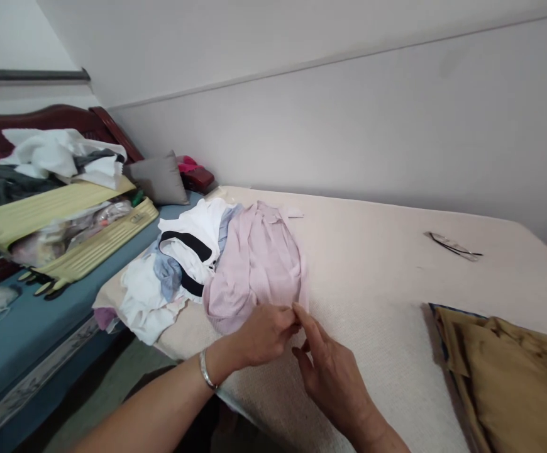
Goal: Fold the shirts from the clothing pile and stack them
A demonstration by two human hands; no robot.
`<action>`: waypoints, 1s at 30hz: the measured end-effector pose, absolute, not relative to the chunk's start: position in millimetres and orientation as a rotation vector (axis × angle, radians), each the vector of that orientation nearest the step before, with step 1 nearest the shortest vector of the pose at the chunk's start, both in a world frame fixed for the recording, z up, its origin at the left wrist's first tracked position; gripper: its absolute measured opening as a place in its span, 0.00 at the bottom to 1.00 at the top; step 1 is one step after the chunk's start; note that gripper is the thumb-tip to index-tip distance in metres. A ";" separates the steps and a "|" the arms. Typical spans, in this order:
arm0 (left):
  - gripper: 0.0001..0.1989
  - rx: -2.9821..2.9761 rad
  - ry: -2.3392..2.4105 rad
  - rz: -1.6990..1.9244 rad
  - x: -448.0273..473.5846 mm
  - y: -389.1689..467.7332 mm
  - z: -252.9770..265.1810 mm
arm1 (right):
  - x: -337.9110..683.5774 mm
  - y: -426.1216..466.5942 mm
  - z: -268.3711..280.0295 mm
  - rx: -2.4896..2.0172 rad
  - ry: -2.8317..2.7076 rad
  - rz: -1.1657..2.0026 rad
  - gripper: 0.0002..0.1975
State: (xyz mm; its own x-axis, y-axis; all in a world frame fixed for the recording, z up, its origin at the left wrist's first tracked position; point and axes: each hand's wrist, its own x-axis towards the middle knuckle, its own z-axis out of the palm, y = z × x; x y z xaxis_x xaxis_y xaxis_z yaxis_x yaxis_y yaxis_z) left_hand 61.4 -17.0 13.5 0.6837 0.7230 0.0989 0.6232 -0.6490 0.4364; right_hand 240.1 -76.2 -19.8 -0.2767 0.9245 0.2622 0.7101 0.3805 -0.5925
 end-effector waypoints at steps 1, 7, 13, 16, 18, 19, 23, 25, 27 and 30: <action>0.06 2.480 1.035 0.397 62.5 -18.4 13.3 | 241.5 -75.5 -21.1 -1.407 -2.069 0.487 0.32; 0.08 2.377 0.894 0.396 64.1 -13.5 17.6 | 247.4 -69.8 -19.2 -1.471 -2.109 0.509 0.12; 0.10 2.406 1.698 -0.125 3.3 30.1 31.3 | 250.1 -69.5 -24.9 -1.669 -2.265 0.419 0.12; 0.18 2.396 1.784 -0.102 -22.5 43.9 34.2 | 248.3 -70.6 -27.7 -1.700 -2.326 0.412 0.12; 0.25 2.442 1.716 -0.123 -27.3 45.6 31.7 | 246.5 -70.9 -27.5 -1.711 -2.367 0.437 0.12; 0.27 2.467 1.684 -0.149 -26.9 45.3 29.2 | 245.7 -70.7 -27.1 -1.714 -2.379 0.451 0.13; 0.25 2.493 1.638 -0.230 -20.8 44.5 16.5 | 245.7 -68.3 -25.5 -1.720 -2.371 0.454 0.13; 0.21 2.518 1.604 -0.218 -19.3 46.3 12.0 | 247.6 -66.9 -26.2 -1.713 -2.356 0.442 0.12; 0.17 2.572 1.580 -0.192 -18.7 48.8 10.9 | 249.8 -65.9 -28.0 -1.701 -2.340 0.449 0.12; 0.14 2.591 1.628 -0.099 -17.8 52.5 17.1 | 252.4 -65.5 -29.3 -1.674 -2.261 0.525 0.12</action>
State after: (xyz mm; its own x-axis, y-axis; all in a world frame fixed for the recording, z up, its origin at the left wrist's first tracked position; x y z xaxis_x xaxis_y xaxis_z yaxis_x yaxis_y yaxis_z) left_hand -17.8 52.5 17.1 0.4332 0.8960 -0.0973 0.9012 -0.4321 0.0333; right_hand 252.4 -65.5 -29.3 -0.2901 0.9570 0.0074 0.8557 0.2629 -0.4457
